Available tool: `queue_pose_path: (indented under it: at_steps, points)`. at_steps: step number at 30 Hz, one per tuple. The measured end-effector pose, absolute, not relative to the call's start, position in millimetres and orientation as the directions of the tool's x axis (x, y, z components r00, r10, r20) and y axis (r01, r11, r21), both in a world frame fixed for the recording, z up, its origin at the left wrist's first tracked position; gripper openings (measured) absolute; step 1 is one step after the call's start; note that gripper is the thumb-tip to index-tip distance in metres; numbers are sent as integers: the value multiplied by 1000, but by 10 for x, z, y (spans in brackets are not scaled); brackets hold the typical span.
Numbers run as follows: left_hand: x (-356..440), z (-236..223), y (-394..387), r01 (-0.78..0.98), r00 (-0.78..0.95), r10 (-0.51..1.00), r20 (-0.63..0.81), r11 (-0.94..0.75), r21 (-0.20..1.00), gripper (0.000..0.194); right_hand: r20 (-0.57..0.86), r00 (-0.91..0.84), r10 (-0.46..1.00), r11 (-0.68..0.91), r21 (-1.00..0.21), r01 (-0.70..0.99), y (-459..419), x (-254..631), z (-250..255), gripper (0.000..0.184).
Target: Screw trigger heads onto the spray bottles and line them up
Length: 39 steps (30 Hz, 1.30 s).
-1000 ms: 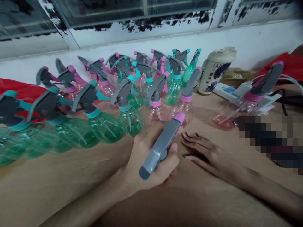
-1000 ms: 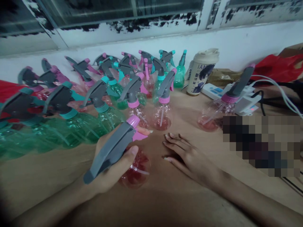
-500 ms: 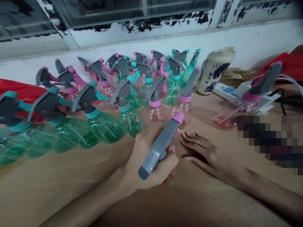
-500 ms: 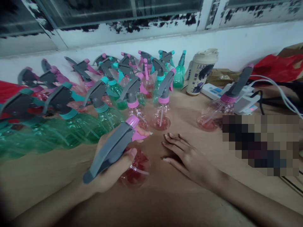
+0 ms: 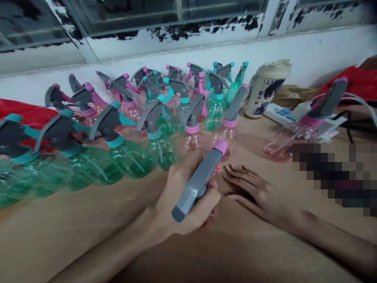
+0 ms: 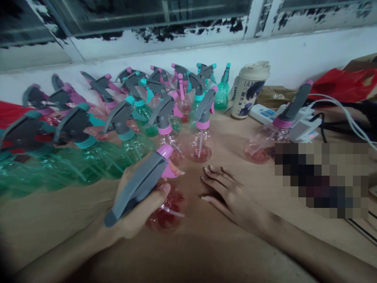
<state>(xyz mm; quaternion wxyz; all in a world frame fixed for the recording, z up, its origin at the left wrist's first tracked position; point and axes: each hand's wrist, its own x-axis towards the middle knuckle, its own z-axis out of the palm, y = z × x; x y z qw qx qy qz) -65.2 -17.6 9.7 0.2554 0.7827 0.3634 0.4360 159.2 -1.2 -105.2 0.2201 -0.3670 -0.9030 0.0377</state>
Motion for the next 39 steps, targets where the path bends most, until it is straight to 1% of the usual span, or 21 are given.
queue_pose_path:
  at_steps: [4, 10, 13, 17, 19, 24, 27, 30, 32, 39]
  points:
    - [-663, 85, -176, 406, 371, 819, 437, -566, 717, 16, 370, -638, 675, 731, -225, 644, -12, 1592, -1051, 49]
    - [-674, 72, -175, 453, 375, 827, 419, -558, 695, 8, 380, -616, 690, 719, -259, 645, -13, 1585, -1040, 46]
    - [-674, 65, -168, 465, 374, 797, 475, -604, 648, 12, 354, -623, 697, 713, -253, 654, -14, 1585, -1033, 45]
    - [-652, 51, -167, 492, 292, 780, 553, -619, 612, 14, 344, -628, 698, 714, -261, 650, -12, 1588, -1017, 45]
    - [-635, 48, -181, 505, 278, 793, 542, -601, 620, 14, 353, -628, 694, 718, -264, 644, -8, 1589, -1005, 45]
    - [-611, 48, -228, 517, 232, 855, 465, -513, 685, 17, 347, -644, 682, 729, -241, 641, 7, 1595, -981, 45]
    - [-621, 45, -218, 511, 251, 836, 488, -542, 667, 18, 352, -643, 680, 729, -234, 643, 10, 1600, -978, 44]
    - [-636, 45, -190, 492, 285, 797, 532, -598, 632, 14, 335, -649, 683, 728, -233, 645, 11, 1606, -978, 44]
    - [-638, 53, -180, 479, 296, 793, 532, -605, 636, 13, 321, -657, 682, 729, -228, 646, 12, 1612, -977, 45]
    - [-637, 86, -183, 411, 349, 769, 535, -639, 650, 20, 288, -667, 687, 726, -223, 651, 19, 1631, -992, 46]
